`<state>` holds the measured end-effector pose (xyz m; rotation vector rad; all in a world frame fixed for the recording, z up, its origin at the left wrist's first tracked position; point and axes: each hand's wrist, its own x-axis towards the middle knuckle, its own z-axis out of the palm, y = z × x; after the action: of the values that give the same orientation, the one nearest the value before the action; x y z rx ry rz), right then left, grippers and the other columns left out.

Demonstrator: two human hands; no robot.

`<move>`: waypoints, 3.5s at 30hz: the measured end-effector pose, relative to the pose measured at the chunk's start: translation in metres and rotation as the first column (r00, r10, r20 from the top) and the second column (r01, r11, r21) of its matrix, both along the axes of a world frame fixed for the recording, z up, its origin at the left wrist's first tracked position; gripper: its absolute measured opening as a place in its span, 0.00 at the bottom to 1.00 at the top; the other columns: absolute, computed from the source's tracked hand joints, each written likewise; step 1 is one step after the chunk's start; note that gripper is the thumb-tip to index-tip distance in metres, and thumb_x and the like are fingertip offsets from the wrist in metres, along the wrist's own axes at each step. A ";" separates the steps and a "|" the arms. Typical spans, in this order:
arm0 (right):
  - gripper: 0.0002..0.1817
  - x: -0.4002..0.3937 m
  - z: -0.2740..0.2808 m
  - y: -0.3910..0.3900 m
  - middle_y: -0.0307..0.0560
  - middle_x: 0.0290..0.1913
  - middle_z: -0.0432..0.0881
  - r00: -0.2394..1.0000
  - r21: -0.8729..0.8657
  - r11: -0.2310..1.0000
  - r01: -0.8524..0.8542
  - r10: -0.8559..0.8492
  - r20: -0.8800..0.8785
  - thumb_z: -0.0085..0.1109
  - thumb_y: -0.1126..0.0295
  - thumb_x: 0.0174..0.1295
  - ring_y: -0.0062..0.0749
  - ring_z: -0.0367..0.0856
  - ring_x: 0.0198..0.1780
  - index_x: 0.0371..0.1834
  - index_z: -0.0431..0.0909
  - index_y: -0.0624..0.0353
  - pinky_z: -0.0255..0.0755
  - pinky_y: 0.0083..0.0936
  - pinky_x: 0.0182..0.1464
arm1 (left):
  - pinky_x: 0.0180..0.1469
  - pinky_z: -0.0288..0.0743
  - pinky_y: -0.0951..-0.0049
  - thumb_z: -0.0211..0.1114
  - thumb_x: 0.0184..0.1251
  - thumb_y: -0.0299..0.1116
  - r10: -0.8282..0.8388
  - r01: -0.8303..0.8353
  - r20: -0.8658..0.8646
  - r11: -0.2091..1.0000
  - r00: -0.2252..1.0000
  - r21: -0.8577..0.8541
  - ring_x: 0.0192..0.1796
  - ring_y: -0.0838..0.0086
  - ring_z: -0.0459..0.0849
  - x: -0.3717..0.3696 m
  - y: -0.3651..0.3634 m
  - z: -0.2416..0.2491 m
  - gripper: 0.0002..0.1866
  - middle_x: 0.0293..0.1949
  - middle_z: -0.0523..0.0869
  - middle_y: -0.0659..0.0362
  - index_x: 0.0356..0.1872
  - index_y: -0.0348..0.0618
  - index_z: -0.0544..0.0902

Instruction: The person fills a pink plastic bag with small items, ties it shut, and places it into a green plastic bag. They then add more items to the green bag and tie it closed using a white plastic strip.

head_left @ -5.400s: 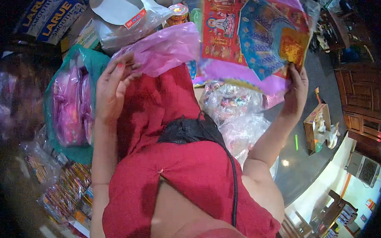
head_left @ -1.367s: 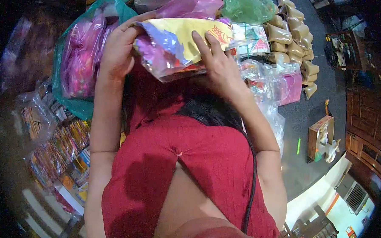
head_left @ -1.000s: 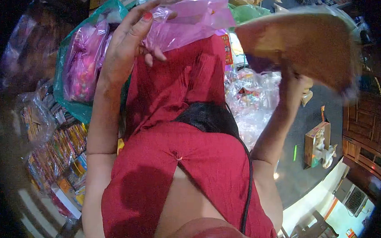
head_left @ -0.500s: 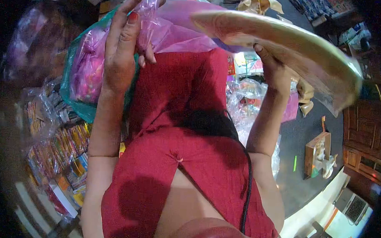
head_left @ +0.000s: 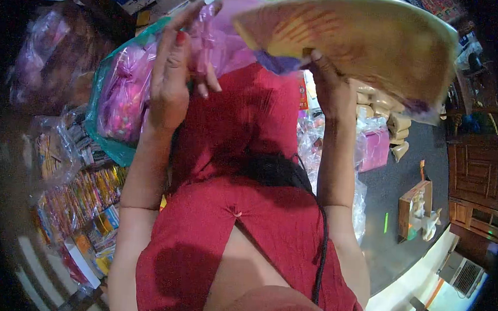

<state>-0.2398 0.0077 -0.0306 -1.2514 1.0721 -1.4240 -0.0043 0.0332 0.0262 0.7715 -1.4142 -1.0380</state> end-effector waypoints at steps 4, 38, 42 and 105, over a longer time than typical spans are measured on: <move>0.11 0.043 0.006 0.000 0.44 0.40 0.81 0.795 -0.083 0.995 0.059 0.003 0.607 0.61 0.70 0.60 0.29 0.77 0.44 0.42 0.78 0.66 0.72 0.28 0.48 | 0.18 0.72 0.80 0.36 0.73 0.51 -0.028 0.026 -0.082 0.999 0.996 -0.033 0.20 0.71 0.80 -0.023 0.006 -0.010 0.29 0.68 0.60 0.47 0.68 0.42 0.56; 0.09 0.016 0.004 0.034 0.59 0.33 0.78 0.211 -0.149 0.978 -0.149 -0.116 -0.971 0.48 0.77 0.56 0.55 0.81 0.34 0.40 0.67 0.61 0.76 0.43 0.33 | 0.47 0.77 0.76 0.65 0.60 0.26 0.492 -0.369 0.254 0.835 0.833 -0.407 0.46 0.72 0.84 0.004 -0.014 -0.041 0.17 0.45 0.84 0.53 0.51 0.41 0.76; 0.08 0.010 -0.003 0.034 0.59 0.32 0.78 0.191 -0.129 0.980 -0.152 -0.099 -0.977 0.48 0.77 0.56 0.54 0.81 0.35 0.39 0.68 0.62 0.76 0.44 0.34 | 0.49 0.76 0.75 0.62 0.62 0.24 0.397 -0.250 0.288 0.864 0.871 -0.436 0.48 0.72 0.83 0.001 -0.012 -0.039 0.19 0.46 0.84 0.54 0.55 0.41 0.74; 0.19 -0.187 -0.339 0.073 0.62 0.41 0.81 0.257 0.549 0.703 0.452 0.487 -0.835 0.59 0.63 0.52 0.53 0.79 0.47 0.45 0.76 0.62 0.73 0.43 0.48 | 0.18 0.69 0.89 0.48 0.70 0.32 0.015 -0.058 0.247 0.984 0.969 0.167 0.32 0.73 0.86 0.008 0.007 0.000 0.22 0.61 0.71 0.44 0.63 0.32 0.66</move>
<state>-0.4269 0.0808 -0.3697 -1.4445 2.1717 0.2235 0.0039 0.0398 0.0259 1.0806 -1.5244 -1.0744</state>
